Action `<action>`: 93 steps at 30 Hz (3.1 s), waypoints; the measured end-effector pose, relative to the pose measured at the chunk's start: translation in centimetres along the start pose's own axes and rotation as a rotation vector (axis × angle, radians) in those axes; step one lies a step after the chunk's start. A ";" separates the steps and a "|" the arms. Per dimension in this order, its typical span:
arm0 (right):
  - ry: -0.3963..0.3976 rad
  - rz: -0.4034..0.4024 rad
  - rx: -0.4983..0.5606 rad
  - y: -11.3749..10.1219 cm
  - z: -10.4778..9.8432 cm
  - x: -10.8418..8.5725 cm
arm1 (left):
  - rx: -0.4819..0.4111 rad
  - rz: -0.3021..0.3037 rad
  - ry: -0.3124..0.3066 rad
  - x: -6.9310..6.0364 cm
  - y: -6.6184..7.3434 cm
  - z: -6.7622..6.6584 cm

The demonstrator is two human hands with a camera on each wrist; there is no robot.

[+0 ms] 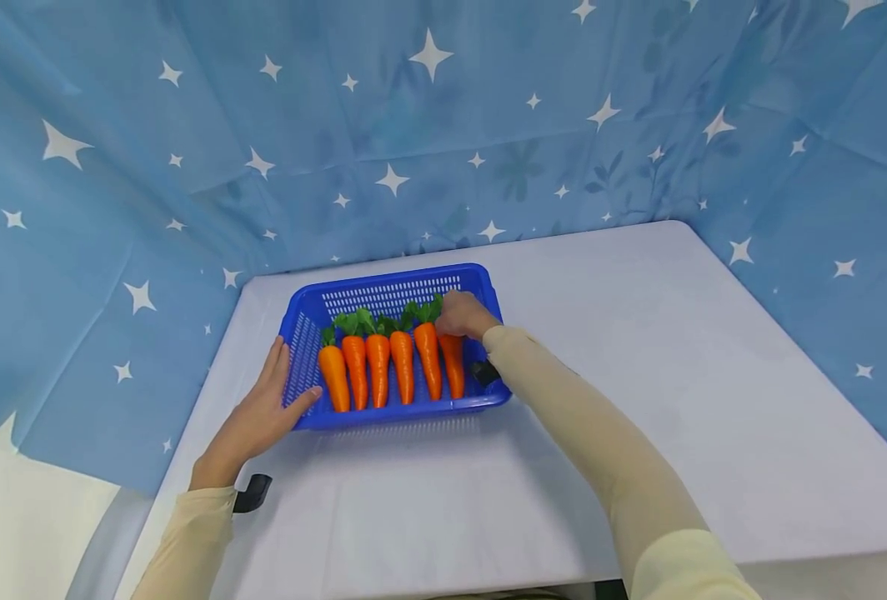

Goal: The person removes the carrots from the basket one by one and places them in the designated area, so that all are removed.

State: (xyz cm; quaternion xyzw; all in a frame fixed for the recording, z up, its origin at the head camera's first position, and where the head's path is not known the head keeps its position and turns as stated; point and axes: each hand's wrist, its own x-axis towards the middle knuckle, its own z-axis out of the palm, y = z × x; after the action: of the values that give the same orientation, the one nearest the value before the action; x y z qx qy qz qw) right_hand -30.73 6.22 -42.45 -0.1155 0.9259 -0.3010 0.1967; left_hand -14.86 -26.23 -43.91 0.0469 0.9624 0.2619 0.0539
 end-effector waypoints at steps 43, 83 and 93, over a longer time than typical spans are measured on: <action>0.102 -0.176 0.208 1.9 -10.1 -3.5 | -0.014 0.001 0.040 -0.3 0.4 0.0; 0.096 -0.050 0.164 12.1 -6.4 -2.3 | -0.020 0.003 0.041 -0.1 0.1 0.1; 0.146 -0.037 0.101 12.5 -4.3 -1.6 | -0.028 0.001 0.045 -0.1 0.1 0.1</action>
State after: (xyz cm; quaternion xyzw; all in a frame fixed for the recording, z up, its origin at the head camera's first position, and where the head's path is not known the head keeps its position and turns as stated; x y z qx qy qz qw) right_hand -32.41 18.83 -46.28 -0.1001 0.9191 -0.3587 0.1288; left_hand -14.76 -26.12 -43.96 0.0408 0.9596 0.2764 0.0326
